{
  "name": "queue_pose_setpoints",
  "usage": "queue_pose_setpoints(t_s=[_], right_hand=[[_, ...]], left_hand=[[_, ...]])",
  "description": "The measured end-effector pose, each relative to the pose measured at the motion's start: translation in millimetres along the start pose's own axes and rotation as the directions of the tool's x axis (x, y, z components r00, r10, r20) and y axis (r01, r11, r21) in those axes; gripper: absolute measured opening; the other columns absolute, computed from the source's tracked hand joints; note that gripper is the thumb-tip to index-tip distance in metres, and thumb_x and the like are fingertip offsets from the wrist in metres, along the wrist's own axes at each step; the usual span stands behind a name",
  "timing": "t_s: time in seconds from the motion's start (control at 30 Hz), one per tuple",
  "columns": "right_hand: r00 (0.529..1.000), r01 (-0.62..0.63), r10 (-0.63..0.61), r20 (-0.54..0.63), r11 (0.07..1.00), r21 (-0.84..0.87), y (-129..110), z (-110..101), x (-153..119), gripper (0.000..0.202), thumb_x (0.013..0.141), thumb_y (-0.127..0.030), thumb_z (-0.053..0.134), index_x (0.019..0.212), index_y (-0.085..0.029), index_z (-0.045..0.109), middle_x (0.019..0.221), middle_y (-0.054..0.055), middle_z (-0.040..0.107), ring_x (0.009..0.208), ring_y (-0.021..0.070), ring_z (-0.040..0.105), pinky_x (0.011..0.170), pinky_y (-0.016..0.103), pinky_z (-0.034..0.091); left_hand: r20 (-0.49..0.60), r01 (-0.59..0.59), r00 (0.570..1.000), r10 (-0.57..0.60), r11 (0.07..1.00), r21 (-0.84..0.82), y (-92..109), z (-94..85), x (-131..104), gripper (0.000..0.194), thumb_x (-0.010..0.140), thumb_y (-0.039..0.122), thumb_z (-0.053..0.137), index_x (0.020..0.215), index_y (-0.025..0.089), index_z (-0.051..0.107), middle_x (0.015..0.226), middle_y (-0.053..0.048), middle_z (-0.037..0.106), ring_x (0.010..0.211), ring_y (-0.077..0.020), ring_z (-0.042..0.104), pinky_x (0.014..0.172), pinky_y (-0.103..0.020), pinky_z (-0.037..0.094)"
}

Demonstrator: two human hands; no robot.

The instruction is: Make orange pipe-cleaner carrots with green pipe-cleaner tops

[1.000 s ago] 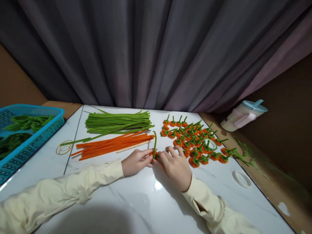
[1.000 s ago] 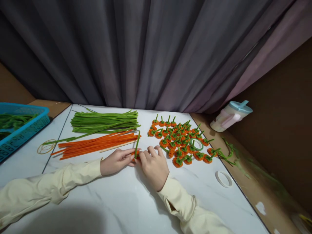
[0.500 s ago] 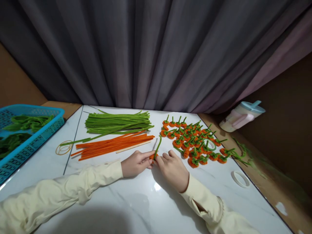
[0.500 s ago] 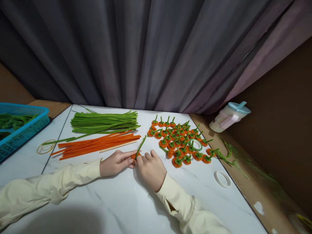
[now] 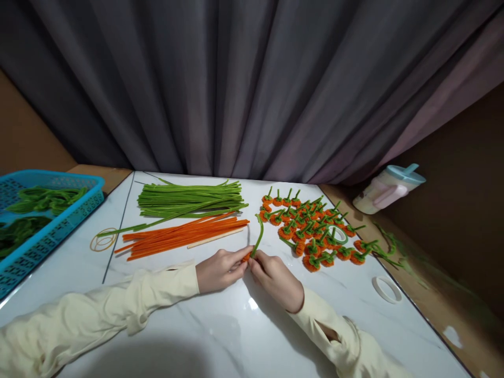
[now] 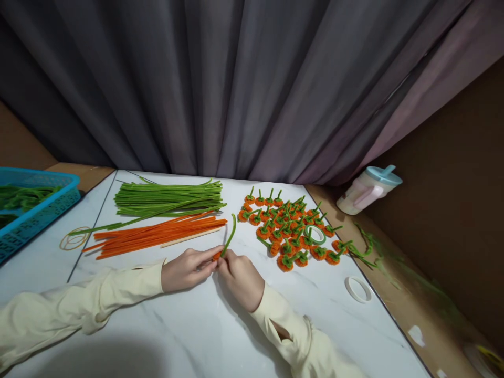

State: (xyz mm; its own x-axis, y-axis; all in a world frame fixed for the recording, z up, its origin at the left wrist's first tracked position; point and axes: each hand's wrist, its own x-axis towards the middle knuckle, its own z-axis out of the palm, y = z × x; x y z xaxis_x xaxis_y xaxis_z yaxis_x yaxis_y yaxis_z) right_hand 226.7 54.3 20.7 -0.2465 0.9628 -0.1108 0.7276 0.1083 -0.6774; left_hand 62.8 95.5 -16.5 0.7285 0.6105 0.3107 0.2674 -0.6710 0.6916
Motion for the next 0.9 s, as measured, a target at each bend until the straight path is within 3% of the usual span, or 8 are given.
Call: queue_pose_setpoints(t_s=[0.17, 0.27, 0.33, 0.4, 0.47, 0.53, 0.7, 0.9], right_hand=[[1.000, -0.020, 0.013, 0.024, 0.959, 0.284, 3.3, 2.0, 1.4, 0.024, 0.086, -0.022, 0.033, 0.063, -0.019, 0.041, 0.040, -0.006, 0.046, 0.034, 0.0074, 0.037, 0.045, 0.020, 0.032], [1.000, -0.016, 0.009, 0.022, 0.933, 0.360, 6.4, 1.9, 2.2, 0.024, 0.087, -0.026, 0.034, 0.065, -0.019, 0.041, 0.041, -0.007, 0.046, 0.032, 0.0065, 0.034, 0.043, 0.019, 0.031], [1.000, 0.016, -0.024, 0.019, 0.935, 0.355, 8.7, 0.1, 2.8, 0.025, 0.087, -0.028, 0.033, 0.065, -0.019, 0.041, 0.042, -0.006, 0.046, 0.033, 0.0066, 0.035, 0.043, 0.019, 0.032], [0.995, 0.098, -0.101, -0.002, 0.958, 0.268, 10.9, -2.1, 3.2, 0.026, 0.088, -0.029, 0.033, 0.065, -0.019, 0.040, 0.044, -0.005, 0.047, 0.037, 0.0074, 0.038, 0.046, 0.019, 0.033], [0.979, 0.205, -0.203, -0.027, 0.970, 0.133, 12.7, -3.1, 3.3, 0.023, 0.087, -0.028, 0.034, 0.068, -0.019, 0.042, 0.050, -0.003, 0.049, 0.043, 0.0088, 0.042, 0.049, 0.020, 0.033], [0.963, 0.267, -0.266, -0.042, 0.963, 0.045, 13.5, -2.2, 3.0, 0.018, 0.086, -0.027, 0.035, 0.076, -0.019, 0.046, 0.055, -0.002, 0.051, 0.047, 0.0096, 0.043, 0.050, 0.021, 0.033], [0.995, 0.093, -0.080, -0.053, 0.934, 0.344, 11.7, 3.6, 3.2, 0.028, 0.087, -0.034, 0.036, 0.065, -0.018, 0.043, 0.047, -0.004, 0.047, 0.039, 0.0068, 0.038, 0.043, 0.020, 0.032], [0.964, -0.258, 0.079, 0.253, 0.496, 0.830, 6.8, 5.5, 5.0, 0.027, 0.075, -0.043, 0.052, 0.072, -0.017, 0.046, 0.046, -0.008, 0.044, 0.029, 0.0033, 0.023, 0.028, 0.017, 0.019]], left_hand=[[-0.007, -0.012, 1.000, 0.012, 1.000, -0.014, 2.0, 0.0, -0.8, 0.046, 0.083, 0.020, 0.038, 0.129, 0.013, 0.041, 0.069, -0.004, 0.060, 0.050, -0.0090, 0.048, 0.052, -0.018, 0.040], [0.016, 0.073, 0.997, -0.072, 0.979, -0.191, 3.8, -2.3, 2.1, 0.047, 0.082, 0.023, 0.043, 0.128, 0.012, 0.043, 0.068, -0.003, 0.061, 0.050, -0.0080, 0.049, 0.054, -0.018, 0.043], [0.083, 0.223, 0.975, -0.208, 0.866, -0.448, 5.0, -5.1, 6.4, 0.052, 0.081, 0.029, 0.048, 0.129, 0.013, 0.041, 0.072, -0.004, 0.062, 0.058, -0.0093, 0.055, 0.062, -0.021, 0.048], [0.198, 0.392, 0.913, -0.357, 0.636, -0.665, 5.5, -7.8, 11.3, 0.057, 0.079, 0.036, 0.054, 0.130, 0.013, 0.040, 0.081, -0.006, 0.064, 0.072, -0.0130, 0.060, 0.073, -0.028, 0.051], [0.288, 0.482, 0.854, -0.434, 0.449, -0.752, 4.9, -9.1, 15.1, 0.058, 0.075, 0.041, 0.059, 0.125, 0.013, 0.047, 0.088, -0.008, 0.065, 0.081, -0.0167, 0.061, 0.077, -0.034, 0.051], [0.305, 0.489, 0.843, -0.443, 0.398, -0.776, 3.6, -8.4, 16.5, 0.053, 0.071, 0.042, 0.063, 0.113, 0.011, 0.057, 0.091, -0.010, 0.066, 0.085, -0.0187, 0.061, 0.079, -0.036, 0.052], [0.189, 0.423, 0.872, -0.452, 0.499, -0.757, 1.9, -4.7, 13.3, 0.051, 0.070, 0.040, 0.064, 0.108, 0.007, 0.060, 0.095, -0.011, 0.066, 0.088, -0.0206, 0.062, 0.081, -0.036, 0.051], [0.062, 0.325, 0.936, -0.345, 0.788, -0.523, 4.6, -7.8, 11.1, 0.035, 0.078, 0.031, 0.056, 0.102, 0.007, 0.062, 0.090, -0.011, 0.068, 0.082, -0.0200, 0.063, 0.076, -0.031, 0.050]])
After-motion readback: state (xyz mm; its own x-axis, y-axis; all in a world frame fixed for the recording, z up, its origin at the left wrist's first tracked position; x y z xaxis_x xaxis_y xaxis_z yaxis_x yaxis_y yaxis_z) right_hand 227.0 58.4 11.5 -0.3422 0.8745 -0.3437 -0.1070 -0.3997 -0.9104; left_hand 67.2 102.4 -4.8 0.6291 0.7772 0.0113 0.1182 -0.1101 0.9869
